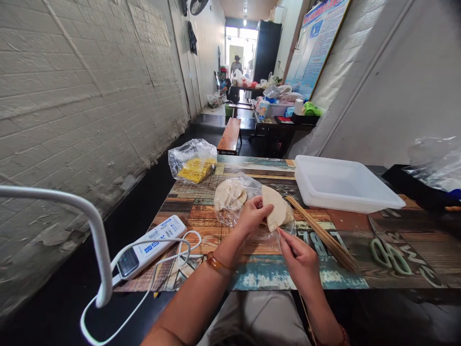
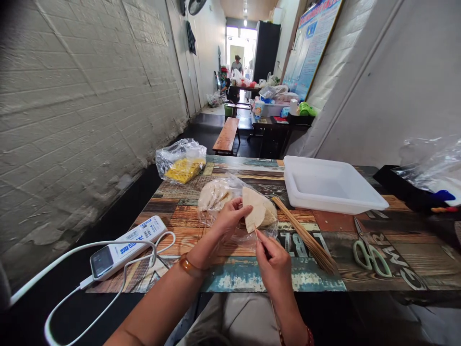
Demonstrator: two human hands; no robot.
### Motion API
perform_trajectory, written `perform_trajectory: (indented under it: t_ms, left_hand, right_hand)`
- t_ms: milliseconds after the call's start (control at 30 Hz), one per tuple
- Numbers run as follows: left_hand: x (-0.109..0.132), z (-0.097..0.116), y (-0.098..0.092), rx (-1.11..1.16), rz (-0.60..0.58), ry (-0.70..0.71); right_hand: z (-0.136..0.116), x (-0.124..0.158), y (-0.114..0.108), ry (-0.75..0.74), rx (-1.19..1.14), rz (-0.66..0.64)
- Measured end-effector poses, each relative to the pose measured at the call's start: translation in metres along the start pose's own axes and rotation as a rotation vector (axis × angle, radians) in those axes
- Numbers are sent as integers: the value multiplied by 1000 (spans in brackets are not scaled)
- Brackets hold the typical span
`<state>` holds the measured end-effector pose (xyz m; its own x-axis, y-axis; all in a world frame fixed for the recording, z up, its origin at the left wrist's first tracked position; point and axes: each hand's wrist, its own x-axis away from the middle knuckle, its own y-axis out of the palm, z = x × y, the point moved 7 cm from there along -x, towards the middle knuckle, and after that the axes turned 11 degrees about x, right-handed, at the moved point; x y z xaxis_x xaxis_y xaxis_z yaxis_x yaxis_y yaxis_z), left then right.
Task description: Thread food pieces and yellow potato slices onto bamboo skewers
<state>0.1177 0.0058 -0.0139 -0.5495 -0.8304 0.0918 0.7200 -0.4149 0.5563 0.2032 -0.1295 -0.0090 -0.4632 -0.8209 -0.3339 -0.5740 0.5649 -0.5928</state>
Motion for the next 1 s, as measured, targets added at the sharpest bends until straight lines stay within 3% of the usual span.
perform_trajectory:
  t_ms: [367,633,1000]
  left_hand:
    - [-2,-11,-3,174,32,-130]
    - [-2,-16,-3,234,40,-169]
    - [2,-16,5,258,-37,-215]
  right_hand:
    - [2,2,-3,-3,42,52]
    - [-4,3,-5,-102,67,73]
    - [-10,0,-14,-140,166,110]
